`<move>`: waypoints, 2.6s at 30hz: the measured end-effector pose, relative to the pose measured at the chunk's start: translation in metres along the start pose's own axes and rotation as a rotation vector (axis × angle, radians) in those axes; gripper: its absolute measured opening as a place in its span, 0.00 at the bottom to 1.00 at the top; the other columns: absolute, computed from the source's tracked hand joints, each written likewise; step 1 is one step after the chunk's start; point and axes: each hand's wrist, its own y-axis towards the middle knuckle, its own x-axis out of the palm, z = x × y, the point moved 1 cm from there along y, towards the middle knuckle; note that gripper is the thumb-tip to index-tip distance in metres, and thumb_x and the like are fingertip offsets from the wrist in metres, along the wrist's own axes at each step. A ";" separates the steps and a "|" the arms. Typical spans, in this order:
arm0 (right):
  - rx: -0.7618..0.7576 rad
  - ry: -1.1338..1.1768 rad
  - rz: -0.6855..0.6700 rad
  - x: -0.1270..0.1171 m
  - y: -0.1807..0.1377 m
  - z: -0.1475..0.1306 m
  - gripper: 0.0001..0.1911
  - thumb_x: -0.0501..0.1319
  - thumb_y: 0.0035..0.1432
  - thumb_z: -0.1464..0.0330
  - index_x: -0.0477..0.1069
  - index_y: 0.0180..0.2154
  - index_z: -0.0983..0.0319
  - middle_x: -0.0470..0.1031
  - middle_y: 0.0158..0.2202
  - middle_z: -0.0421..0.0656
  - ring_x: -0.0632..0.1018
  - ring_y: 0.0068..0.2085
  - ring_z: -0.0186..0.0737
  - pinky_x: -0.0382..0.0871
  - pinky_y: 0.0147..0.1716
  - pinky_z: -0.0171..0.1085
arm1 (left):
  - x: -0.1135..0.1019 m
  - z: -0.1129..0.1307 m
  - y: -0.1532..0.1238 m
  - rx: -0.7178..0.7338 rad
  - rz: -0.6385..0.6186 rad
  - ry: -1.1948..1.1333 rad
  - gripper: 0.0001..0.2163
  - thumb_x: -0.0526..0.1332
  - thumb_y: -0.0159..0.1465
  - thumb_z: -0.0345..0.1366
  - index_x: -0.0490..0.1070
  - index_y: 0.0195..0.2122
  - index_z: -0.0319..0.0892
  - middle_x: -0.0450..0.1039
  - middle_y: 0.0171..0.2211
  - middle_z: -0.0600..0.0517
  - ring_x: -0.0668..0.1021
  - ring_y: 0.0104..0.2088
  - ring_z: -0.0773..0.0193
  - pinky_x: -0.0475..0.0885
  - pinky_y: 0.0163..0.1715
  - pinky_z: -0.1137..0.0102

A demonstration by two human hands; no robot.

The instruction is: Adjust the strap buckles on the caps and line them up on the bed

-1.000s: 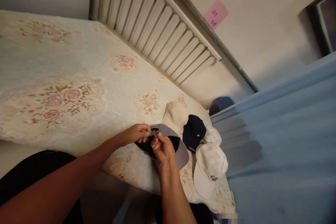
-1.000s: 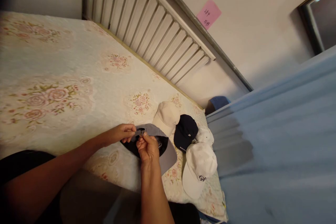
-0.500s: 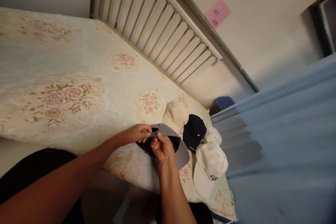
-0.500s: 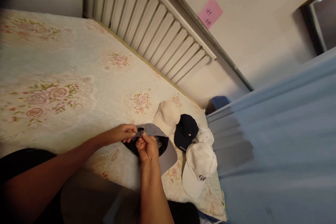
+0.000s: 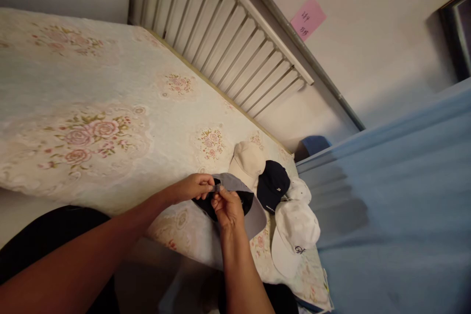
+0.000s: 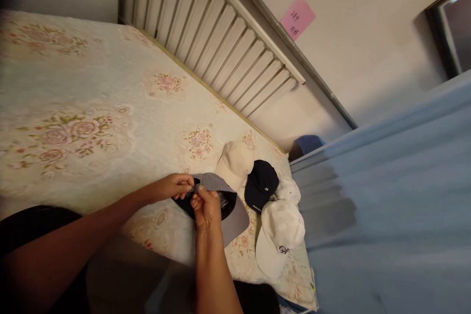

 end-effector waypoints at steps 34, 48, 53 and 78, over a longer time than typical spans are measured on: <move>-0.532 -0.812 0.257 -0.005 -0.024 0.003 0.07 0.62 0.49 0.64 0.70 0.26 0.62 0.63 0.18 0.33 0.64 0.20 0.30 0.59 0.20 0.30 | 0.021 0.003 -0.003 0.252 0.333 0.416 0.06 0.57 0.53 0.29 0.68 0.33 0.41 0.72 0.30 0.54 0.74 0.33 0.65 0.68 0.35 0.71; -0.493 -0.790 0.208 -0.005 -0.027 0.002 0.09 0.58 0.53 0.63 0.67 0.27 0.61 0.61 0.16 0.32 0.63 0.18 0.30 0.56 0.18 0.30 | 0.019 0.004 -0.004 0.213 0.240 0.524 0.07 0.56 0.51 0.28 0.67 0.32 0.42 0.71 0.28 0.55 0.72 0.31 0.66 0.64 0.33 0.72; -0.457 -0.711 0.194 -0.001 -0.034 -0.007 0.10 0.59 0.53 0.62 0.66 0.26 0.61 0.63 0.16 0.31 0.64 0.16 0.29 0.56 0.16 0.29 | 0.017 0.000 -0.002 0.157 0.236 0.464 0.06 0.57 0.50 0.28 0.66 0.31 0.42 0.67 0.25 0.57 0.70 0.28 0.67 0.62 0.29 0.73; -0.391 -0.611 0.201 -0.013 -0.027 0.003 0.10 0.60 0.51 0.62 0.68 0.29 0.63 0.67 0.18 0.32 0.65 0.16 0.27 0.57 0.16 0.28 | 0.017 -0.004 -0.002 0.150 0.006 0.037 0.12 0.58 0.53 0.30 0.67 0.40 0.40 0.71 0.32 0.55 0.74 0.36 0.65 0.68 0.37 0.70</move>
